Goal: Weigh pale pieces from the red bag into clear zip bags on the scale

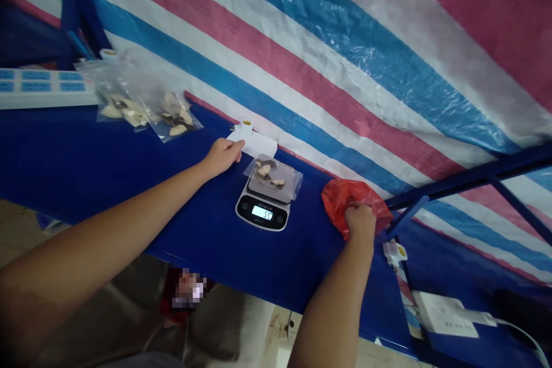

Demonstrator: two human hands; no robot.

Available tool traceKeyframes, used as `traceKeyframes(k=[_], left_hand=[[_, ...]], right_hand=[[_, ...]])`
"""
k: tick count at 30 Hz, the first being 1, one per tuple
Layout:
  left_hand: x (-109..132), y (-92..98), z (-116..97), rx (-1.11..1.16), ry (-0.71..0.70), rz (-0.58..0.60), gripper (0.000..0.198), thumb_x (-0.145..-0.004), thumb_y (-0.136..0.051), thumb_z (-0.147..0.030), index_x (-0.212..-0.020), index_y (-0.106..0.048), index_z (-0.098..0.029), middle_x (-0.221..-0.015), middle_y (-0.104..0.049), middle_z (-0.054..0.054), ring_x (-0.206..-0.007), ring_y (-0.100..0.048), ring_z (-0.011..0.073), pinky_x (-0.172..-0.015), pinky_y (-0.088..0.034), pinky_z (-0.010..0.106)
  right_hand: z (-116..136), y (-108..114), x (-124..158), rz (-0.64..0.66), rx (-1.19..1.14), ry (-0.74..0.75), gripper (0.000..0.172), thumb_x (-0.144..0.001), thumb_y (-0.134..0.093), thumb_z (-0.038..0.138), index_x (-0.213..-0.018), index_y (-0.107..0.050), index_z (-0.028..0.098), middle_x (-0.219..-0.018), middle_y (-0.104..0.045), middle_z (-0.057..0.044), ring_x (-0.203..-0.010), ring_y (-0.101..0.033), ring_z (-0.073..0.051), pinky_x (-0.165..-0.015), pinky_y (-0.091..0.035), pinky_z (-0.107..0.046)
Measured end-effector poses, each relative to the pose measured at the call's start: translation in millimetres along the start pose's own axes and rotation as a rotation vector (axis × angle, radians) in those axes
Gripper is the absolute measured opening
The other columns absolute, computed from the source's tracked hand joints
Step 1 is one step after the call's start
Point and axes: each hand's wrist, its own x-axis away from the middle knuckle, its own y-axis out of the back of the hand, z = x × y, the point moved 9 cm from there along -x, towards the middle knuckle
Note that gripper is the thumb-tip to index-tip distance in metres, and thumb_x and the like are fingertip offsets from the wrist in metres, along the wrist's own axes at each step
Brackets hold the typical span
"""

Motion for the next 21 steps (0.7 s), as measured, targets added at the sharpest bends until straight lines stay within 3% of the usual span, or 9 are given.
traceKeyframes(k=[3,6,9,15,19,21], left_hand=[[0.6,0.2,-0.6,0.003,0.002,0.001,0.054,-0.094,-0.047,-0.039,-0.045,-0.058,-0.02,-0.044,-0.054,0.001,-0.051,-0.054,0.0152,-0.069,-0.043,0.029],[1.6,0.9,-2.7,0.002,-0.003,0.001,0.054,-0.094,-0.047,-0.038,-0.044,-0.057,-0.02,-0.045,-0.056,0.001,-0.053,-0.055,0.0154,-0.071,-0.044,0.029],[2.8,1.3,-3.9,0.001,-0.002,0.0,0.055,-0.095,-0.046,-0.038,-0.044,-0.057,-0.02,-0.044,-0.054,0.001,-0.053,-0.055,0.0155,-0.071,-0.044,0.029],[2.9,0.0,-1.4,-0.001,0.012,0.006,0.055,-0.095,-0.046,-0.039,-0.045,-0.057,-0.02,-0.044,-0.054,0.001,-0.052,-0.055,0.0152,-0.068,-0.043,0.029],[1.4,-0.8,0.5,-0.007,0.012,0.01,0.055,-0.095,-0.046,-0.041,-0.045,-0.058,-0.02,-0.045,-0.055,0.002,-0.053,-0.056,0.0156,-0.068,-0.043,0.029],[1.1,-0.8,0.7,-0.01,0.008,0.009,0.055,-0.095,-0.045,-0.041,-0.045,-0.057,-0.02,-0.045,-0.056,0.002,-0.053,-0.057,0.0159,-0.068,-0.043,0.029]], right_hand=[[2.2,-12.7,0.6,0.036,0.012,-0.036,0.039,-0.074,-0.056,0.024,-0.103,-0.081,0.016,-0.094,-0.077,-0.017,-0.094,-0.072,-0.033,-0.091,-0.054,-0.046],[17.1,-25.0,2.9,0.058,-0.015,0.0,0.052,-0.085,-0.052,0.033,-0.129,-0.07,0.012,-0.115,-0.074,-0.02,-0.106,-0.069,-0.034,-0.097,-0.051,-0.047],[33.0,-34.6,5.5,0.071,-0.034,0.038,0.058,-0.089,-0.05,0.038,-0.14,-0.061,0.012,-0.123,-0.071,-0.021,-0.112,-0.067,-0.035,-0.101,-0.049,-0.049],[66.3,-38.5,9.8,0.0,-0.107,0.186,0.051,-0.084,-0.053,0.031,-0.131,-0.064,0.014,-0.117,-0.072,-0.018,-0.112,-0.064,-0.033,-0.101,-0.048,-0.048],[74.0,-40.6,10.4,0.007,-0.113,0.194,0.036,-0.08,-0.052,0.024,-0.109,-0.07,0.014,-0.103,-0.075,-0.016,-0.098,-0.068,-0.03,-0.093,-0.052,-0.043],[73.7,-34.2,11.0,-0.031,-0.113,0.175,0.035,-0.08,-0.049,0.022,-0.107,-0.069,0.013,-0.101,-0.074,-0.017,-0.095,-0.069,-0.03,-0.091,-0.052,-0.043]])
